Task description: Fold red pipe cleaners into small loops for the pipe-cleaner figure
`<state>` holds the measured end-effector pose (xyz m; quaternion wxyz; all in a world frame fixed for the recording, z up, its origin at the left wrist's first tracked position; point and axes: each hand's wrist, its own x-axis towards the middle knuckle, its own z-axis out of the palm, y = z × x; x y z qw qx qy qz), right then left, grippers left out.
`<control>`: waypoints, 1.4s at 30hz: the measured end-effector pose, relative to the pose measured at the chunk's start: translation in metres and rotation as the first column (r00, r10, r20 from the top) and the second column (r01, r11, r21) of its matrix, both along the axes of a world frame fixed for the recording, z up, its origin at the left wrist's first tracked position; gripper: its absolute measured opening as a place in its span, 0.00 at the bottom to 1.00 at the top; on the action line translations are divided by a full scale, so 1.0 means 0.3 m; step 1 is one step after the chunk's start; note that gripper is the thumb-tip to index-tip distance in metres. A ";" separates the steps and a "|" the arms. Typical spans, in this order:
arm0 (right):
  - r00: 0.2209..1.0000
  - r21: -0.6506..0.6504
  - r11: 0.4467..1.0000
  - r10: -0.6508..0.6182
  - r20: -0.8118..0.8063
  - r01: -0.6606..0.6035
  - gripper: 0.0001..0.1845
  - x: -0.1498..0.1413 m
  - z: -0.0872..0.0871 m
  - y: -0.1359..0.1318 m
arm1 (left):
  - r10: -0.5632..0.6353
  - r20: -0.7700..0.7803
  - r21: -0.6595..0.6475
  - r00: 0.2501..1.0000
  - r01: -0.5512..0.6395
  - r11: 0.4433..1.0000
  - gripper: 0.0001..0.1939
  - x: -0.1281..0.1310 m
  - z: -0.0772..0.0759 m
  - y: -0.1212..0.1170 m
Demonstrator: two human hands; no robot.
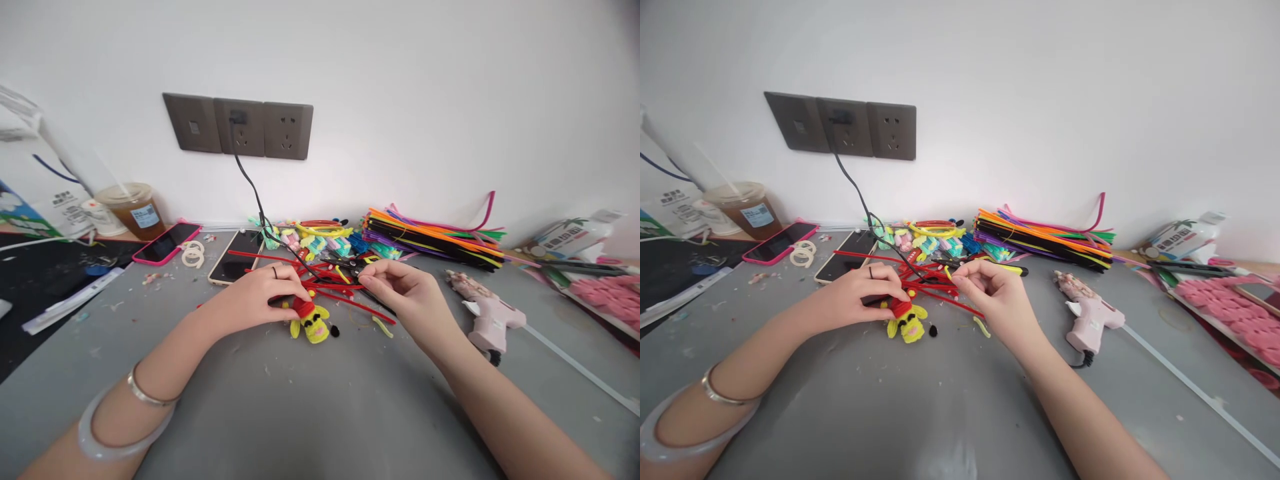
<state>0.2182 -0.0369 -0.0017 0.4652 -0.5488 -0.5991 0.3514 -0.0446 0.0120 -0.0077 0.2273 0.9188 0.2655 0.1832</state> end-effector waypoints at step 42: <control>0.925 0.337 0.898 0.164 0.343 -0.284 0.14 -0.060 -0.049 -0.001 | 0.314 0.134 0.180 0.940 -0.334 0.925 0.20 -0.020 -0.034 0.019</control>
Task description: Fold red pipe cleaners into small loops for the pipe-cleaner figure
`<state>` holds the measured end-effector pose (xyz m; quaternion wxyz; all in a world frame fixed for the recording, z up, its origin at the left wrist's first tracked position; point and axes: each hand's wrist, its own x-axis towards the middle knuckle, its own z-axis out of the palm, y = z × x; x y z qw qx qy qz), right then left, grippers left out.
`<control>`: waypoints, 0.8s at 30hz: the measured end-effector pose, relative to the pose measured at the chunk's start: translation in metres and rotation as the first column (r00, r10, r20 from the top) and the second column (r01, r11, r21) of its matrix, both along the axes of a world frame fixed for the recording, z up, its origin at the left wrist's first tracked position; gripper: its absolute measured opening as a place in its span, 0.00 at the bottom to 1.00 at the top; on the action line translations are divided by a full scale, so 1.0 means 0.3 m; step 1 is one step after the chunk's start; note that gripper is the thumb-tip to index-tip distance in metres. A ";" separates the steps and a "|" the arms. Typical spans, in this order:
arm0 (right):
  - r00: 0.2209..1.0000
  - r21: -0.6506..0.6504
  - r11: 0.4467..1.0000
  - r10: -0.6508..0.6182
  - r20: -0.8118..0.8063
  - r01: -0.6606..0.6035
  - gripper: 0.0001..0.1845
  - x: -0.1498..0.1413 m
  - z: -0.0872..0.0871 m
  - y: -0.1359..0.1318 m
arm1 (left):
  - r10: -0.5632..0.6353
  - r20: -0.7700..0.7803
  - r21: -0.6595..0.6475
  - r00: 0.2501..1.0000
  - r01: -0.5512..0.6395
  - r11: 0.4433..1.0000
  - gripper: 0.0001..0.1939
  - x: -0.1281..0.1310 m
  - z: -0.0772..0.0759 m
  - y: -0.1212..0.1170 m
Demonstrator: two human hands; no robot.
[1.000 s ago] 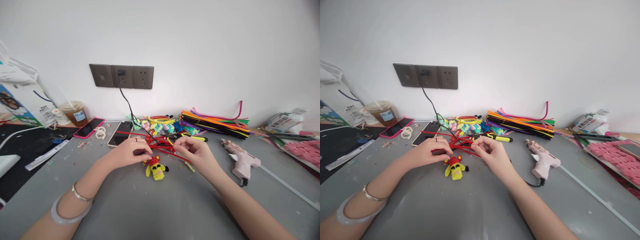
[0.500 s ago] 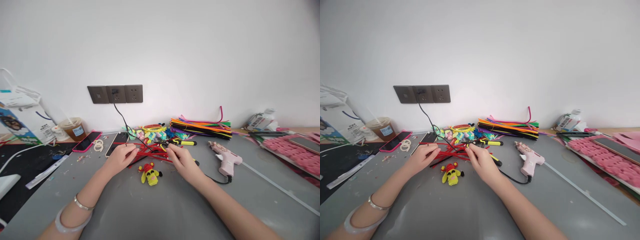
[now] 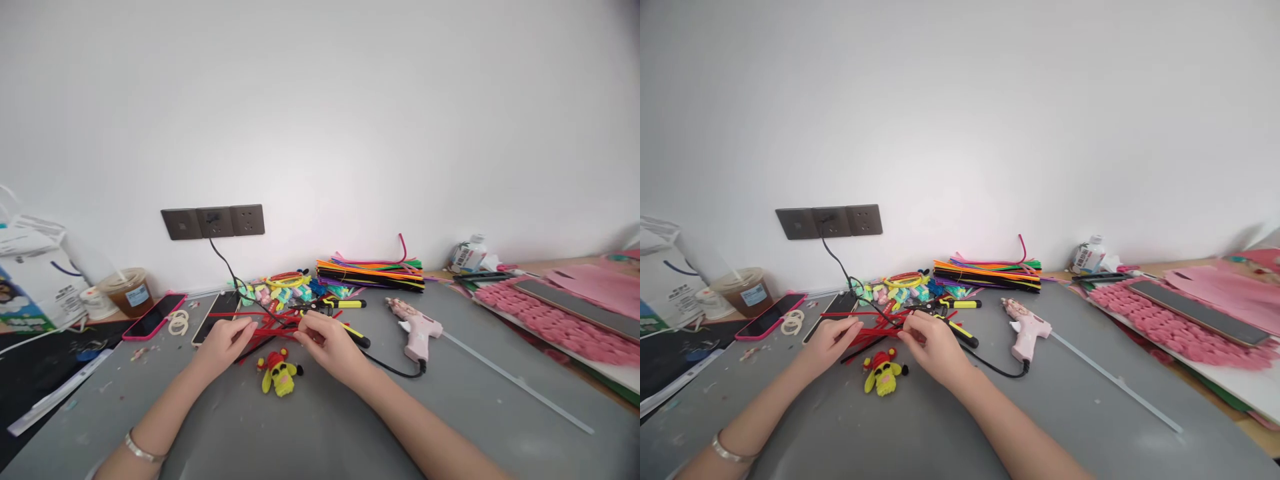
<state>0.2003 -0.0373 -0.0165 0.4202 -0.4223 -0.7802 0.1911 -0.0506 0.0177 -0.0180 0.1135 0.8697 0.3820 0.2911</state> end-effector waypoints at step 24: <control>0.955 -0.037 0.999 -0.017 -0.298 0.006 0.15 0.007 0.018 0.023 | 0.027 0.040 -0.018 0.999 -0.026 0.999 0.20 0.002 -0.003 0.003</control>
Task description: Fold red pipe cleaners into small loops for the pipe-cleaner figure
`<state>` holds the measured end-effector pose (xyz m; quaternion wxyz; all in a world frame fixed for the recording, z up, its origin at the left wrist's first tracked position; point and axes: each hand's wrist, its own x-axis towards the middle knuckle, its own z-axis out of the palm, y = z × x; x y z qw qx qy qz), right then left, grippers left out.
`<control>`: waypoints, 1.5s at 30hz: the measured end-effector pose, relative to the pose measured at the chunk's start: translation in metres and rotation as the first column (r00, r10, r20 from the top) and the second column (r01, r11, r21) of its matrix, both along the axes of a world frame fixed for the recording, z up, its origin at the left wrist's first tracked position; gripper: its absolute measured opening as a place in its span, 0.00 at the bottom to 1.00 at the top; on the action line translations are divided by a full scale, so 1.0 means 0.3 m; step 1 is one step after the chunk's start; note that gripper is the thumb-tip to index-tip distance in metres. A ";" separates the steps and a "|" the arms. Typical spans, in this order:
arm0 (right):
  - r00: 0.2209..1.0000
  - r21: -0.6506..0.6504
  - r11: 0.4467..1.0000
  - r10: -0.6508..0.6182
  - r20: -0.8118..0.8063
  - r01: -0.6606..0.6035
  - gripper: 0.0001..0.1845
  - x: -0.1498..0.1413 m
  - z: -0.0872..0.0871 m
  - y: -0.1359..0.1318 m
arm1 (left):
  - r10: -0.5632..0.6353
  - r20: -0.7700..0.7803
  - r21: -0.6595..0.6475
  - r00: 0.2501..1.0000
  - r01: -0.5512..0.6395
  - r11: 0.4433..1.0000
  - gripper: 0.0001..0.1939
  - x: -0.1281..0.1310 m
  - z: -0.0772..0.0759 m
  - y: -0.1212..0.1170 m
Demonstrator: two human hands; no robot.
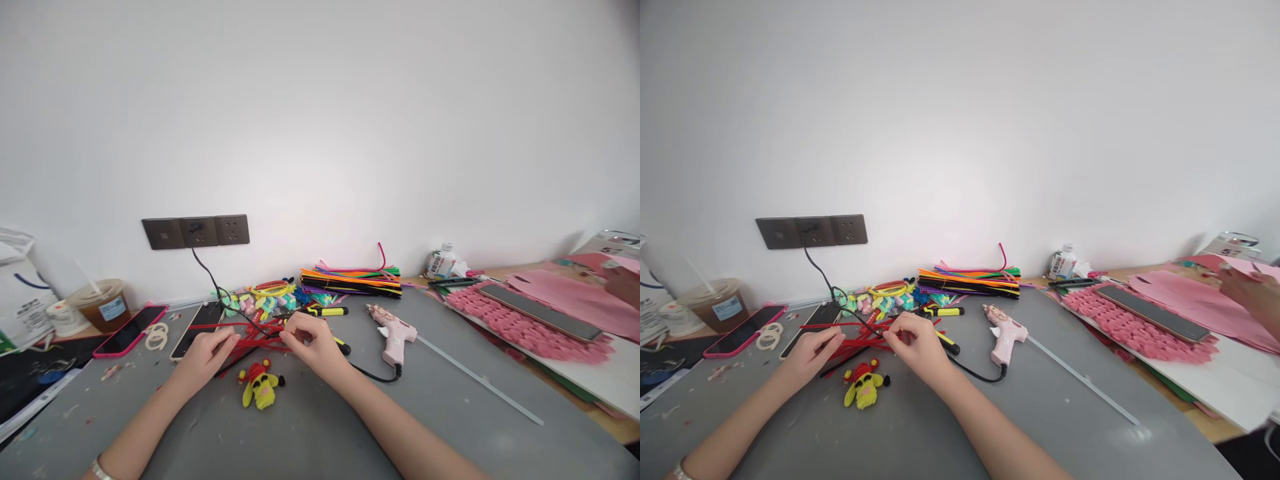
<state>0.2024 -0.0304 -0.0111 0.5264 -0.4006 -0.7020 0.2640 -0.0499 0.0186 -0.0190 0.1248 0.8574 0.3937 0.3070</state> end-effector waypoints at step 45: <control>0.570 -0.377 0.898 -0.436 -0.696 0.227 0.30 0.126 -0.083 0.199 | -0.148 0.003 -0.205 0.989 0.146 0.968 0.13 0.596 0.153 0.415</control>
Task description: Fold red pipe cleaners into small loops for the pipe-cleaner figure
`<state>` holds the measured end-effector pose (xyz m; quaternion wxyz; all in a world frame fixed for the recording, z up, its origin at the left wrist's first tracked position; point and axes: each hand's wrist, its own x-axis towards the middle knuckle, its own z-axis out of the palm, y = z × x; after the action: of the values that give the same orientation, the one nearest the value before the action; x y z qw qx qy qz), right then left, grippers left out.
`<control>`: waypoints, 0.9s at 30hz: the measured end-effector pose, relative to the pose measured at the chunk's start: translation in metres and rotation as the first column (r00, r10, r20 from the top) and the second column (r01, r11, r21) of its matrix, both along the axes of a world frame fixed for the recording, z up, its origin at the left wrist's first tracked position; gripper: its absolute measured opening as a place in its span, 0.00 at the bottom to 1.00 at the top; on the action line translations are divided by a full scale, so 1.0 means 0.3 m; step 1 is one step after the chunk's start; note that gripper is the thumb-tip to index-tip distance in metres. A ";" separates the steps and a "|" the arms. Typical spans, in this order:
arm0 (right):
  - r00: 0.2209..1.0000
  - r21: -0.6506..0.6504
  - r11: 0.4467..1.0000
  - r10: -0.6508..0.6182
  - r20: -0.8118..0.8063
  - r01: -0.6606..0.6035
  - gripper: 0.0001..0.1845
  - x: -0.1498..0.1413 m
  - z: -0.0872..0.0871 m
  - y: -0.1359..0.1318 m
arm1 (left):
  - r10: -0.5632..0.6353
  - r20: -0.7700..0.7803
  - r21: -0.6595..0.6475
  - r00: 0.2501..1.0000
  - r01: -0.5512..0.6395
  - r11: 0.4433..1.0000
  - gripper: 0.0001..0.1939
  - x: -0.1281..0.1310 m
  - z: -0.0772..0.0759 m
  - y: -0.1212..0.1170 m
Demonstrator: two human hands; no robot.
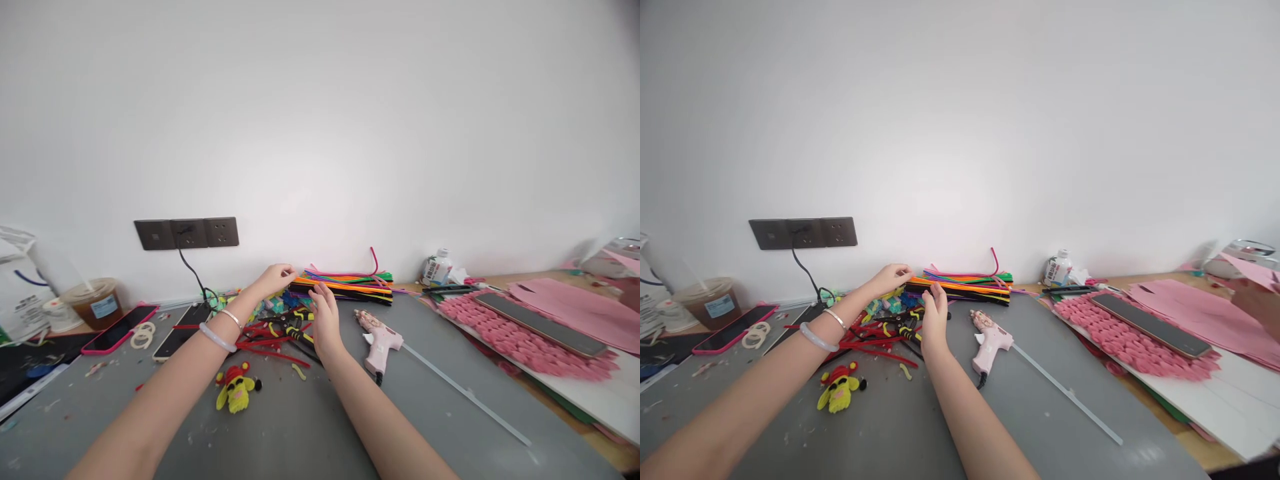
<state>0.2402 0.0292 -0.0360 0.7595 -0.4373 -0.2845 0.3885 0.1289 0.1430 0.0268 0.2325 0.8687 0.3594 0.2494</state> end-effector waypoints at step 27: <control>0.988 -0.006 1.000 0.019 -0.150 -0.020 0.28 0.028 0.019 0.009 | 0.388 0.301 -0.210 0.871 -0.336 0.918 0.22 -0.431 0.190 -0.220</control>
<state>0.2486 0.0318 -0.0304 0.7734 -0.4067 -0.2293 0.4287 -0.0003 0.0769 0.0837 0.3044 0.7101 0.4887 0.4053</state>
